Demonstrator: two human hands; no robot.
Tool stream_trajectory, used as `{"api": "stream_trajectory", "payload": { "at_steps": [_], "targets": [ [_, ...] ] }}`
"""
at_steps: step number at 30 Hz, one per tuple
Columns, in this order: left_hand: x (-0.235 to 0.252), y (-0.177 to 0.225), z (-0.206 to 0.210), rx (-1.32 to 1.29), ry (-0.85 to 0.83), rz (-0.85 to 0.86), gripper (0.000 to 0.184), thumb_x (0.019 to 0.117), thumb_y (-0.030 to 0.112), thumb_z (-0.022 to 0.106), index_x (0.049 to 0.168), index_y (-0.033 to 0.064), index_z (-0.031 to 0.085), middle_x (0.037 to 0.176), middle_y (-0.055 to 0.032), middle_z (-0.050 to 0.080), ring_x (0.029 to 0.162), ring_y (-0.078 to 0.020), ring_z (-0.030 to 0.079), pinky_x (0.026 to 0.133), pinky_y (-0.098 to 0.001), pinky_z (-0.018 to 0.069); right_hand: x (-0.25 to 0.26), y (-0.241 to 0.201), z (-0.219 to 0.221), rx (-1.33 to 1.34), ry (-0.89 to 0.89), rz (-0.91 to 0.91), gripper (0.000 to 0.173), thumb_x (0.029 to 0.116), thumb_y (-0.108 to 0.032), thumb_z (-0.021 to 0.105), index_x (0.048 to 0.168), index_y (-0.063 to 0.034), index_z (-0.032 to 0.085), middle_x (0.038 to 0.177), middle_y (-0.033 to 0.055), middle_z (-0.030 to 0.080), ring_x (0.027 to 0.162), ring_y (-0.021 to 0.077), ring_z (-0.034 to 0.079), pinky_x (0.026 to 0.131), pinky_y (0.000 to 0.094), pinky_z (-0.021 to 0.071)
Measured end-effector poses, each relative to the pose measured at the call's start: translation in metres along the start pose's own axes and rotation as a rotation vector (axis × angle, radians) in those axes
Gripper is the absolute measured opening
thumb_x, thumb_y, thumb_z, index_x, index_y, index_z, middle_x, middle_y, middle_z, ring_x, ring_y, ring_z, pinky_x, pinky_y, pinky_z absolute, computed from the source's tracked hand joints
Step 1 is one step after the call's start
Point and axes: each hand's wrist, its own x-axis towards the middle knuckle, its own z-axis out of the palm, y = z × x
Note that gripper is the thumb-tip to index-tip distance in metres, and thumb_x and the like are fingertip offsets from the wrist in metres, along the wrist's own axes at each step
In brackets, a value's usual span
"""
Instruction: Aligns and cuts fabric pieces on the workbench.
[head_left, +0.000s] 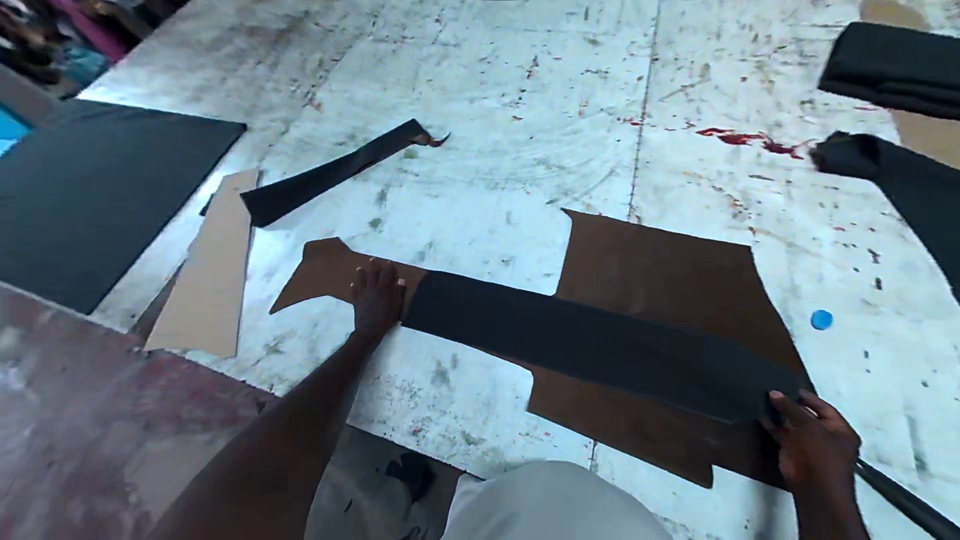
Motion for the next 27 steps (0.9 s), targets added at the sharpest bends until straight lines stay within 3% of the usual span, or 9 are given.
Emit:
{"api": "stream_trajectory", "payload": {
  "at_steps": [2, 5, 10, 14, 19, 27],
  "targets": [
    [-0.002, -0.017, 0.004, 0.051, -0.059, 0.002, 0.068, 0.1066, 0.061, 0.022, 0.160, 0.0221, 0.036, 0.170, -0.0146, 0.023, 0.156, -0.0461, 0.014, 0.119, -0.0731, 0.0132, 0.000, 0.000, 0.000, -0.002, -0.005, -0.002, 0.043, 0.0962, -0.013, 0.069, 0.135, -0.0050, 0.054, 0.102, 0.0075, 0.065, 0.074, 0.0120, 0.065, 0.065, 0.0322, 0.0583],
    [-0.006, -0.030, 0.015, 0.061, -0.059, 0.053, 0.070, 0.1062, 0.063, 0.015, 0.164, 0.0249, 0.028, 0.172, -0.0094, 0.018, 0.158, -0.0411, 0.011, 0.119, -0.0725, 0.0102, -0.001, -0.001, 0.002, -0.015, 0.002, -0.011, 0.038, 0.0969, -0.011, 0.067, 0.133, -0.0039, 0.055, 0.099, 0.0058, 0.065, 0.072, 0.0107, 0.065, 0.063, 0.0306, 0.0587],
    [-0.008, -0.026, 0.016, 0.046, -0.038, 0.049, 0.069, 0.1064, 0.062, 0.014, 0.164, 0.0259, 0.026, 0.172, -0.0063, 0.017, 0.159, -0.0363, 0.010, 0.121, -0.0693, 0.0082, 0.000, 0.001, 0.003, -0.003, 0.036, -0.014, 0.039, 0.0958, -0.010, 0.068, 0.132, -0.0037, 0.055, 0.095, 0.0044, 0.065, 0.067, 0.0095, 0.064, 0.061, 0.0292, 0.0584],
    [-0.009, -0.032, 0.017, 0.026, -0.012, 0.058, 0.068, 0.1063, 0.063, 0.017, 0.164, 0.0290, 0.027, 0.172, -0.0034, 0.018, 0.159, -0.0347, 0.011, 0.122, -0.0684, 0.0077, 0.000, 0.004, 0.005, 0.017, 0.056, -0.016, 0.044, 0.0952, -0.009, 0.068, 0.136, -0.0035, 0.054, 0.097, 0.0071, 0.065, 0.071, 0.0122, 0.065, 0.062, 0.0319, 0.0588],
    [-0.009, -0.031, 0.018, 0.016, -0.010, 0.069, 0.068, 0.1056, 0.064, 0.017, 0.163, 0.0299, 0.028, 0.172, -0.0037, 0.019, 0.159, -0.0338, 0.010, 0.122, -0.0690, 0.0069, -0.002, 0.000, 0.006, 0.037, 0.100, 0.003, 0.040, 0.0941, -0.008, 0.070, 0.132, -0.0038, 0.058, 0.099, 0.0109, 0.068, 0.072, 0.0164, 0.066, 0.063, 0.0347, 0.0586],
    [-0.009, -0.032, 0.023, 0.036, -0.027, 0.040, 0.068, 0.1050, 0.063, 0.014, 0.164, 0.0319, 0.024, 0.173, 0.0005, 0.016, 0.159, -0.0315, 0.008, 0.122, -0.0682, 0.0069, -0.001, 0.001, 0.003, 0.070, 0.120, 0.017, 0.040, 0.0935, -0.005, 0.070, 0.132, -0.0050, 0.058, 0.095, 0.0088, 0.067, 0.068, 0.0141, 0.064, 0.060, 0.0317, 0.0564]
  ]
}}
